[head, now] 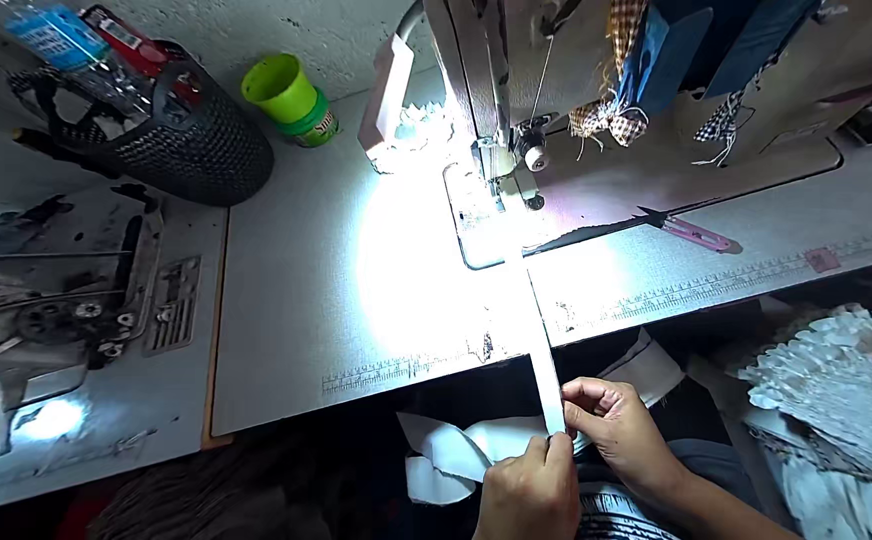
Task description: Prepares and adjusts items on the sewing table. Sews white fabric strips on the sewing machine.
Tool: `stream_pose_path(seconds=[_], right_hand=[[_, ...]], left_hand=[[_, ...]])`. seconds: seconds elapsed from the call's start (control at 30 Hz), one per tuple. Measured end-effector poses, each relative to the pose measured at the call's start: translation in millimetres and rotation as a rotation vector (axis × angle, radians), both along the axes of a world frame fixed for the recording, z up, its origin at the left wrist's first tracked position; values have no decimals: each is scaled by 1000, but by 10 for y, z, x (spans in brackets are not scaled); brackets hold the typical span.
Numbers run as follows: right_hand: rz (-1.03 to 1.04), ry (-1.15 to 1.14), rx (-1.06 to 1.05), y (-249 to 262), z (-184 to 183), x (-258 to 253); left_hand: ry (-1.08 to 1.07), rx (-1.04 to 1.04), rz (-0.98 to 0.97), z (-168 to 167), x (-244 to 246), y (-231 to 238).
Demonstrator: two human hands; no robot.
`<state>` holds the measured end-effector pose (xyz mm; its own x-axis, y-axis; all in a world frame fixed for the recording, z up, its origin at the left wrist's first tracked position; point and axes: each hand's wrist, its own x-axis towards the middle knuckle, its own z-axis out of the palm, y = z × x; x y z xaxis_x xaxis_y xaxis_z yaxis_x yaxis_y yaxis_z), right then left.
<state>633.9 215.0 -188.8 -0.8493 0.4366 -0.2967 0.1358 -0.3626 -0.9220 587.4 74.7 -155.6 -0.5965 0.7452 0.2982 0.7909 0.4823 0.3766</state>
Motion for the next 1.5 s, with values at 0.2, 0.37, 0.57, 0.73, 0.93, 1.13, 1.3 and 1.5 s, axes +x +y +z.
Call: stream_pose_path(seconds=[0.2,0.37,0.57,0.73,0.93,1.13,1.3,1.5], right_hand=[[14,15,42,17,9,14],[17,68,55,21,13,38],[-19,67,183,13,8,20],[-35,61,139,14,13,62],[-65,309,1209,232,-259,133],[152,612,1472,523,-338,-79],[261,674,1423,572,-302,-133],[310,707,1374,563,-338,-122]], left_hand=[[28,-37,-38,-23,-12,40],[35,-60,-52,-55,-30,56],[-233,32,64,-16,-111,46],[-960,333,183,-99,-444,132],[-1208,438,213,-242,-496,203],[-1578,442,243,-152,-575,172],[-1601,211,62,-11,-831,48],[-1680,130,70,-34,-825,122]])
